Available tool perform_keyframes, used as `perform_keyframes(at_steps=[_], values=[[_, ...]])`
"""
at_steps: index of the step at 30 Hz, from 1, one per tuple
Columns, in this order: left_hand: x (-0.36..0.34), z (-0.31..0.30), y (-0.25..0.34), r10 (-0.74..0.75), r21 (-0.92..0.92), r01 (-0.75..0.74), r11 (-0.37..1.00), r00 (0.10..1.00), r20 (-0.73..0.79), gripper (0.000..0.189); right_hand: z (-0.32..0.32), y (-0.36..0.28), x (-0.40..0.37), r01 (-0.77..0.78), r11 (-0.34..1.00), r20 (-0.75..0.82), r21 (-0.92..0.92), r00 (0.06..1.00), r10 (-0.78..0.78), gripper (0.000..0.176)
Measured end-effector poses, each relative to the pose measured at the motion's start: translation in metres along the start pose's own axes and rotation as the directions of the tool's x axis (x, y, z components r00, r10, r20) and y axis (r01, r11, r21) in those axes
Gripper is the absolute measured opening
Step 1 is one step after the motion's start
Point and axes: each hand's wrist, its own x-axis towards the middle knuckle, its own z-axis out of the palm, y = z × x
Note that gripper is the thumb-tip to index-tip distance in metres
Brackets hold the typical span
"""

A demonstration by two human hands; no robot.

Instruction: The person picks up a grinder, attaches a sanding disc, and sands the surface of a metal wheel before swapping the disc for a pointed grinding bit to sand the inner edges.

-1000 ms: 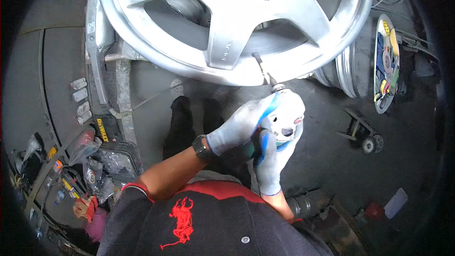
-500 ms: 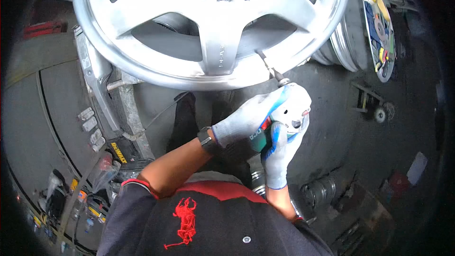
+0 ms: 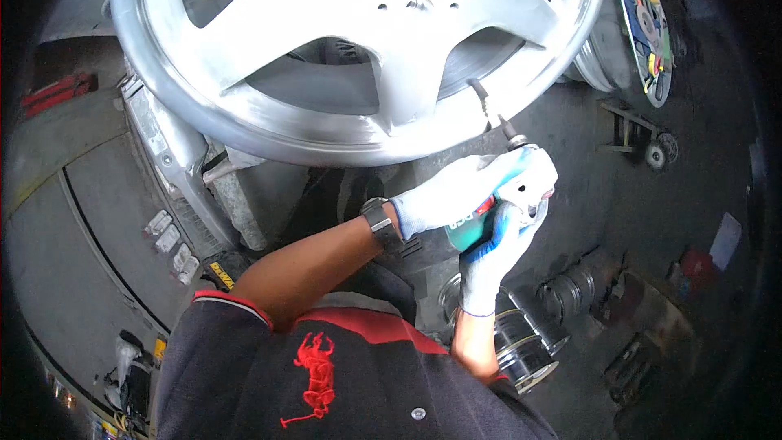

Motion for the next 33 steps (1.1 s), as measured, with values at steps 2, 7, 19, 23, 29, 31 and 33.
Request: perform_keyframes(at_steps=[2, 7, 19, 23, 29, 31, 33], values=[[-0.006, 0.004, 0.007, 0.083, -0.064, -0.081, 0.995, 0.996, 0.023, 0.045, 0.002, 0.0, -0.003, 0.007, 0.997, 0.02, -0.074, 1.0, -0.005, 0.074], [-0.043, -0.011, -0.018, 0.355, 0.398, -0.316, 0.861, 0.934, -0.027, 0.045, 0.002, 0.007, -0.03, 0.023, 0.982, 0.091, -0.187, 0.996, -0.006, 0.084], [-0.039, -0.006, 0.017, 0.157, 0.332, -0.129, 0.935, 0.986, -0.06, 0.045, 0.007, 0.014, -0.027, -0.031, 0.995, -0.006, -0.094, 1.0, 0.03, 0.085], [-0.046, -0.018, -0.021, 0.491, 0.759, -0.356, 0.545, 0.869, 0.055, 0.044, 0.004, 0.017, -0.034, -0.01, 0.99, 0.028, -0.143, 1.0, 0.014, 0.089], [-0.015, -0.011, -0.001, -0.005, 0.219, 0.017, 0.976, 0.998, -0.058, 0.047, 0.019, 0.007, -0.025, -0.053, 0.997, -0.084, 0.058, 0.995, 0.058, 0.088], [-0.021, -0.011, 0.009, -0.028, 0.298, 0.044, 0.954, 0.998, -0.058, 0.046, 0.009, 0.021, -0.028, -0.037, 0.998, -0.055, 0.041, 0.998, 0.039, 0.087], [-0.04, -0.011, 0.021, 0.121, 0.458, -0.095, 0.884, 0.992, -0.028, 0.046, 0.01, 0.024, -0.036, -0.012, 1.0, -0.022, -0.025, 1.0, 0.011, 0.084]])
